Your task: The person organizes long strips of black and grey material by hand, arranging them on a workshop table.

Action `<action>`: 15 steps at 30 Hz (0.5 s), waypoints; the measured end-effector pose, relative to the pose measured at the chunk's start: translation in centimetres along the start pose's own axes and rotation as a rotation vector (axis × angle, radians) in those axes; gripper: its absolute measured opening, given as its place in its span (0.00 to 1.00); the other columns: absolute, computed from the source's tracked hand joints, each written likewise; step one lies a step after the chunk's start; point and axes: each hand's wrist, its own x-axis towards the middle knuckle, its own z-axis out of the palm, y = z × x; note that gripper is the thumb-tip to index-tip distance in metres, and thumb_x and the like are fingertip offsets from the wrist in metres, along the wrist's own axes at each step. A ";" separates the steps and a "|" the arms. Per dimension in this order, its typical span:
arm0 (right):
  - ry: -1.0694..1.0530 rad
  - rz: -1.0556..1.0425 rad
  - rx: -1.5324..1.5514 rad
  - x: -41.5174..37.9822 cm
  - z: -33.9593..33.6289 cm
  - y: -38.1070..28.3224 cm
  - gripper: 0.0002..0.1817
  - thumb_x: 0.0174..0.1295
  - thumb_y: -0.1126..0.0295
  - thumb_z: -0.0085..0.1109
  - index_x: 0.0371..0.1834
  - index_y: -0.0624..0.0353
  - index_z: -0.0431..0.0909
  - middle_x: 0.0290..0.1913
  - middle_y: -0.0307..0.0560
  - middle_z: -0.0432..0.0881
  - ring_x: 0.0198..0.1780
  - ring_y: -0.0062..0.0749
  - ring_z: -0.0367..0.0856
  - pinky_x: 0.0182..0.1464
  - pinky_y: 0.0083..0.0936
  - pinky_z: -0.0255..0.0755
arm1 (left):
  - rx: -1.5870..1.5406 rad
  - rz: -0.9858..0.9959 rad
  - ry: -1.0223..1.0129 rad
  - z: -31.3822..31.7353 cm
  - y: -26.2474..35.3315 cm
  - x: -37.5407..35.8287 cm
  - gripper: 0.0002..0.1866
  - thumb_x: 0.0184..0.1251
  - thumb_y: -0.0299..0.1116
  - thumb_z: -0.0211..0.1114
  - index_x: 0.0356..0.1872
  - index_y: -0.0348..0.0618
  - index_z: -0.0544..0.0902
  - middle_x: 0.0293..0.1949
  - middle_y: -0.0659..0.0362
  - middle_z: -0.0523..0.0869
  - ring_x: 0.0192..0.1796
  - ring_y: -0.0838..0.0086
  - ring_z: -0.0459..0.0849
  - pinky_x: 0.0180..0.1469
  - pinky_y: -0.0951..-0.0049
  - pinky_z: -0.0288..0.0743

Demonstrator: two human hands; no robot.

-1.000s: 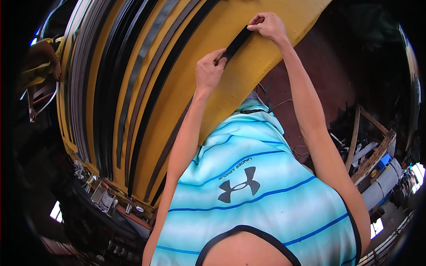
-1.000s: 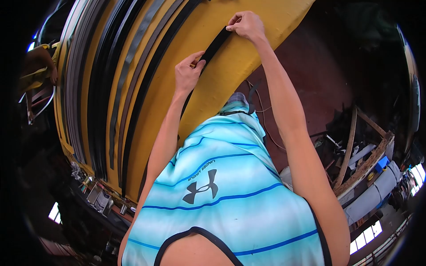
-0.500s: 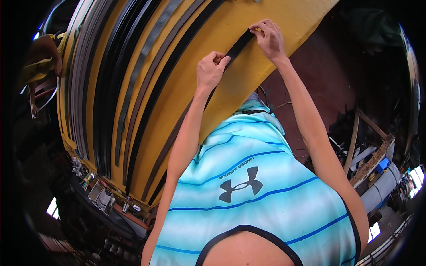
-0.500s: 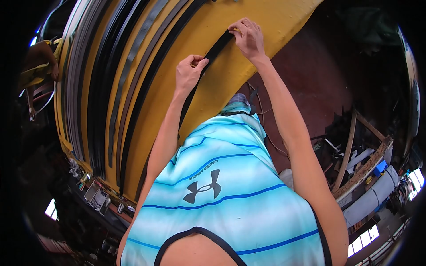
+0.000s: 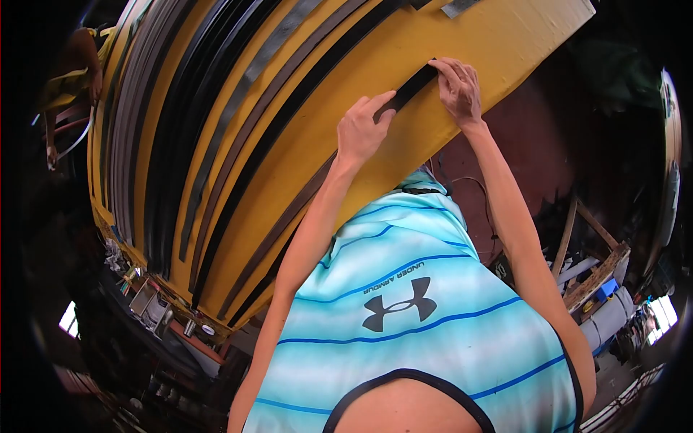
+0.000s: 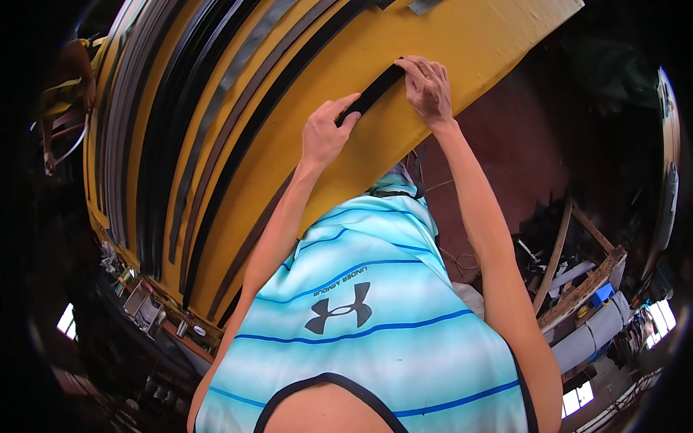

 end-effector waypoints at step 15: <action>-0.065 0.051 0.042 -1.5 -1.0 -0.8 0.18 0.65 0.75 0.65 0.57 0.48 0.88 0.60 0.36 0.85 0.56 0.36 0.80 0.61 0.33 0.71 | 0.003 0.008 0.012 0.3 -0.4 -0.4 0.19 0.65 0.35 0.73 0.58 0.55 0.88 0.35 0.55 0.86 0.33 0.61 0.82 0.39 0.65 0.78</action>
